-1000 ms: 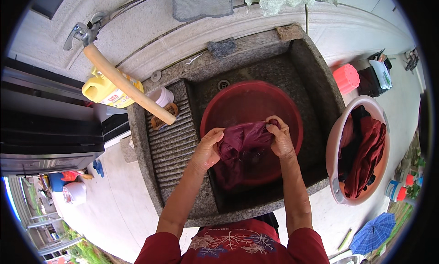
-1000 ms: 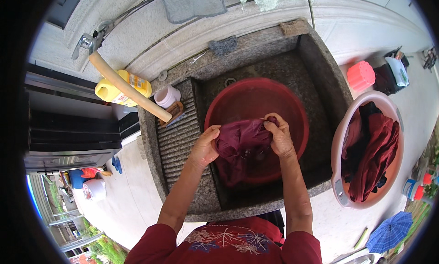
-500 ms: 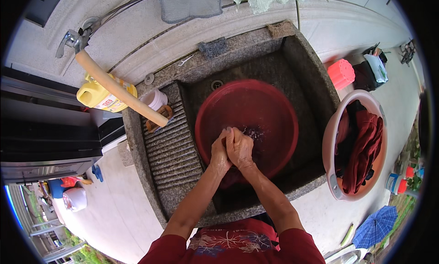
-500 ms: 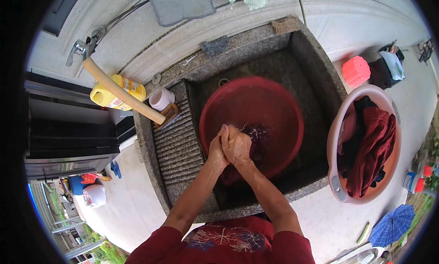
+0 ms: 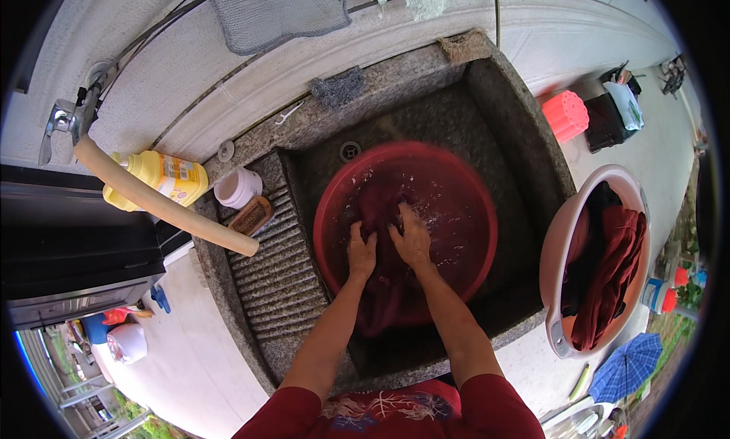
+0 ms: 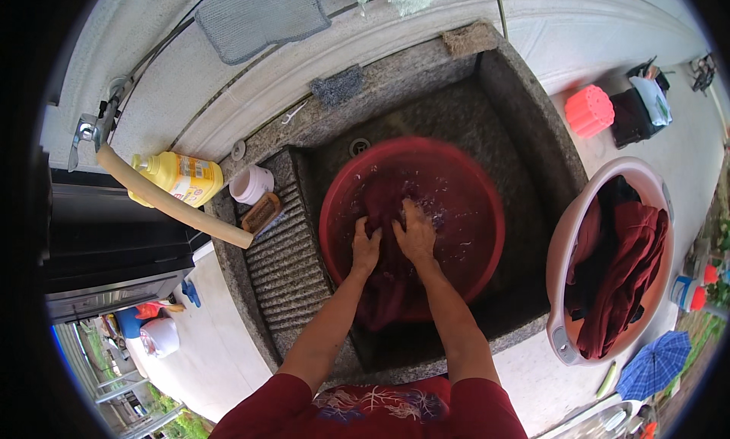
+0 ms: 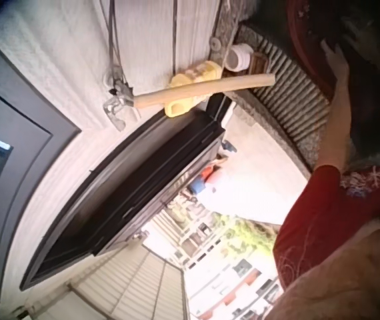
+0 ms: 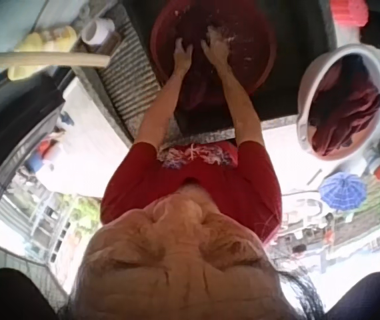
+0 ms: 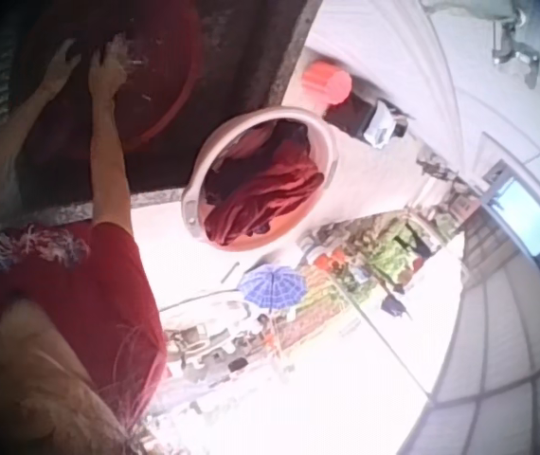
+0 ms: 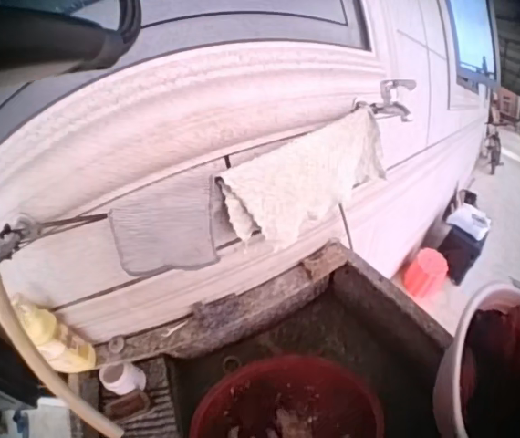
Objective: The person washes clothes by hand in a red basin filled with soapy water. They scrub and rinse a pink and white striped cloth, a dark garment, and a maroon cloth, placing each item into a pink basin after washing.
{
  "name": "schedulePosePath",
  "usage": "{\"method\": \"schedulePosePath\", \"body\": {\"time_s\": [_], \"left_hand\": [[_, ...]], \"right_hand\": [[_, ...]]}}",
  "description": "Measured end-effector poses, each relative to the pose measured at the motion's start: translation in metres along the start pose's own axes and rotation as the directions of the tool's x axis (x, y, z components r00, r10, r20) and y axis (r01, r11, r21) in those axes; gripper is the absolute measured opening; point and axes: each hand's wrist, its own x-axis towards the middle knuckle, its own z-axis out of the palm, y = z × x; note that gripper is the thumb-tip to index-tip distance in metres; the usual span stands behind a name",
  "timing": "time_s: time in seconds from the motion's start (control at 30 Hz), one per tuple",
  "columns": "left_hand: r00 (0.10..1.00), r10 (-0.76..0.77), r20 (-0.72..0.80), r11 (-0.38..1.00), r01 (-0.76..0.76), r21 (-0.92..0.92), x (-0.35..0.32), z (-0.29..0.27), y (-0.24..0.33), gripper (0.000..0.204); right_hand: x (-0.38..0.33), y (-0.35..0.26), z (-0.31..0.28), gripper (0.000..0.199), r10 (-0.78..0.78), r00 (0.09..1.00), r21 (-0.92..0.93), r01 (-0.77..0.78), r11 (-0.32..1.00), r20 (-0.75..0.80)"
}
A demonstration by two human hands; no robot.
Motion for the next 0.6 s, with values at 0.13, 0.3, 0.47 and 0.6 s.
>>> {"method": "schedulePosePath", "body": {"time_s": [0.13,0.3,0.47,0.6], "left_hand": [[0.974,-0.118,0.193,0.974,0.076,0.211,0.012,-0.015,0.006,0.035],[0.833,-0.354,0.424,0.313,0.533,-0.786,0.004,-0.023,0.063,0.032],[0.839,0.342,0.424,0.304,0.328,-0.895,0.005,-0.022,-0.020,0.052],[0.714,0.346,0.609,0.211,0.573,-0.792,-0.004,-0.033,-0.020,0.053]], "right_hand": [[0.020,0.025,-0.033,0.035,0.319,0.897,-0.045,-0.321,0.946,0.307],[0.015,-0.009,-0.025,0.020,0.335,0.920,0.517,-0.393,0.760,0.205],[-0.030,-0.116,-0.045,0.014,-0.270,0.962,0.361,0.240,0.901,0.034],[-0.017,-0.091,-0.023,0.022,-0.238,0.971,0.187,0.238,0.953,-0.018]]}}
